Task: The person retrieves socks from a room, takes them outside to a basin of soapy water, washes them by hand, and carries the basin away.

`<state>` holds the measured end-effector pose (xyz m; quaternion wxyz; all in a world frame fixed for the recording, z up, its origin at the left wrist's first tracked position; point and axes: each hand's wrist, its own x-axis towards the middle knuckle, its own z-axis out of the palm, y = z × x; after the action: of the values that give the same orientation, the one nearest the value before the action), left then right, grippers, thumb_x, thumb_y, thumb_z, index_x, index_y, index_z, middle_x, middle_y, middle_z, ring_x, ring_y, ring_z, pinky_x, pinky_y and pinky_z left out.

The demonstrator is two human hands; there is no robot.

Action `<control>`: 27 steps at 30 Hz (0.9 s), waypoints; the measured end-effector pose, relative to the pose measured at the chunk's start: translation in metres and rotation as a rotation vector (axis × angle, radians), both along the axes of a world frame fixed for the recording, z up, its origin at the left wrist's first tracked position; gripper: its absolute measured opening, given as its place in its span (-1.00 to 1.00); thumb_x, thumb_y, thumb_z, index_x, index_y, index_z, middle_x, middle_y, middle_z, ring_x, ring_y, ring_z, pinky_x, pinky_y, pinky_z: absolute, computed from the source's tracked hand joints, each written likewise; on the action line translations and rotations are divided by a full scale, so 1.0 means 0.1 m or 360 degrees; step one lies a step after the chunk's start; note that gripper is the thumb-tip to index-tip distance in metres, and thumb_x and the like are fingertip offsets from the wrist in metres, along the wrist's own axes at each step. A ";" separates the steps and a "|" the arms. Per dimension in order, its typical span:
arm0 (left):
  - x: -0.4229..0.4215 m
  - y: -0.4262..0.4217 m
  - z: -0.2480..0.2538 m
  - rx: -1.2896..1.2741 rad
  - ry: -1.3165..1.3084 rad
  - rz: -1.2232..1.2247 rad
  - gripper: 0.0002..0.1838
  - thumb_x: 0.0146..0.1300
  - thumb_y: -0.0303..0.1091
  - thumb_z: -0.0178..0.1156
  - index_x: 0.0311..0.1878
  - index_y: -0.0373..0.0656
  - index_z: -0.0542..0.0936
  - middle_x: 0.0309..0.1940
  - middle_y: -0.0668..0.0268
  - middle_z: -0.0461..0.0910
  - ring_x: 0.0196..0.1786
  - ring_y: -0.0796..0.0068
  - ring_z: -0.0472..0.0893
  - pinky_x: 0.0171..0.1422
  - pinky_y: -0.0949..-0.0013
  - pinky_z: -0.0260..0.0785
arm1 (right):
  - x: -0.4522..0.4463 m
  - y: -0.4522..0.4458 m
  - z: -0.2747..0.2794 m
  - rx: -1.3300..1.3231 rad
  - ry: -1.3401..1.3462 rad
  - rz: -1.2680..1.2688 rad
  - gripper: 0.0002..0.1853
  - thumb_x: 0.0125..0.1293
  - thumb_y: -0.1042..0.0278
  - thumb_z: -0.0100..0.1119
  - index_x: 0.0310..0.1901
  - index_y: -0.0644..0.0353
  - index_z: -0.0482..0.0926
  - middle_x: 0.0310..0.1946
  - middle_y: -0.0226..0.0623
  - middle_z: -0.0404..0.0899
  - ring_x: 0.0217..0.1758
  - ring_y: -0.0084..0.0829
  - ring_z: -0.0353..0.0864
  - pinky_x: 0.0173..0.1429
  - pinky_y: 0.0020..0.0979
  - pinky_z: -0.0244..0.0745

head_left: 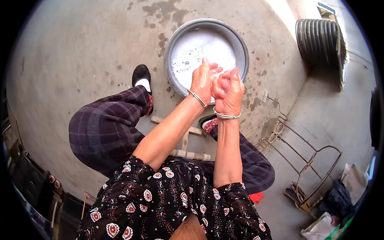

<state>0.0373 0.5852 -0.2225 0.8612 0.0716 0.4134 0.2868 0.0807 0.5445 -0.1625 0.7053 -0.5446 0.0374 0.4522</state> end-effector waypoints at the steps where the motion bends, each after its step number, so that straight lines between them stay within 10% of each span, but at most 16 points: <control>1: -0.01 0.01 0.03 -0.0022 -0.0017 -0.0004 -0.40 0.33 0.08 -0.17 -0.11 -0.43 0.39 -0.29 0.06 0.52 -0.28 0.35 0.54 -0.17 0.36 0.44 | -0.01 0.01 0.01 -0.0037 -0.0024 -0.0025 -0.63 0.32 0.02 -0.03 -0.51 0.13 0.32 -0.75 -0.53 0.14 -0.81 -0.67 -0.05 -0.72 -0.57 -0.19; 12: 0.05 -0.23 0.08 0.0426 0.0066 -0.0423 -0.59 0.36 -0.08 -0.15 -0.19 -0.30 0.46 -0.42 0.28 0.51 -0.43 0.56 0.50 -0.35 0.50 0.41 | 0.20 -0.07 -0.05 -0.0109 -0.0326 -0.0175 -0.62 0.38 0.10 -0.16 -0.56 0.13 0.21 -0.72 -0.45 0.16 -0.76 -0.66 0.04 -0.74 -0.58 -0.07; 15: 0.04 -0.27 0.15 0.0643 0.0118 -0.0700 -0.64 0.36 -0.14 -0.15 -0.19 -0.27 0.47 -0.39 0.31 0.51 -0.29 0.57 0.47 -0.16 0.45 0.38 | 0.22 -0.08 -0.04 -0.0126 -0.0537 -0.0227 -0.66 0.38 0.13 -0.16 -0.51 0.15 0.25 -0.63 -0.42 0.24 -0.66 -0.61 0.19 -0.60 -0.57 0.17; 16: 0.11 -0.32 0.16 0.0633 0.0175 -0.0607 -0.64 0.35 -0.14 -0.14 -0.18 -0.27 0.48 -0.35 0.29 0.52 -0.24 0.55 0.48 -0.10 0.44 0.37 | 0.25 -0.09 -0.09 -0.0078 -0.0681 -0.0181 -0.71 0.38 0.17 -0.17 -0.39 0.22 0.34 -0.45 -0.35 0.39 -0.41 -0.54 0.37 -0.27 -0.51 0.36; 20: 0.14 -0.28 0.12 0.0506 0.0125 -0.0665 -0.64 0.33 -0.15 -0.07 -0.15 -0.31 0.49 -0.27 0.24 0.54 -0.18 0.49 0.53 -0.06 0.41 0.41 | 0.27 -0.21 -0.16 -0.0132 -0.0866 0.0137 -0.64 0.39 0.17 -0.21 -0.08 0.33 0.42 -0.13 -0.20 0.48 -0.03 -0.44 0.42 0.07 -0.41 0.33; 27: -0.01 -0.07 0.15 0.0153 -0.0278 -0.0767 -0.81 0.22 -0.32 0.10 -0.26 -0.28 0.50 -0.34 0.29 0.54 -0.29 0.55 0.54 -0.21 0.46 0.45 | 0.35 -0.28 -0.13 -0.0123 -0.0888 0.0286 -0.57 0.39 0.11 -0.20 -0.04 0.37 0.44 -0.04 -0.18 0.47 0.00 -0.45 0.41 0.12 -0.42 0.31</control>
<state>0.0358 0.5779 -0.2076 0.9327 0.1840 0.2943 0.0977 0.1155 0.5163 -0.1758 0.6242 -0.6756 -0.1891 0.3438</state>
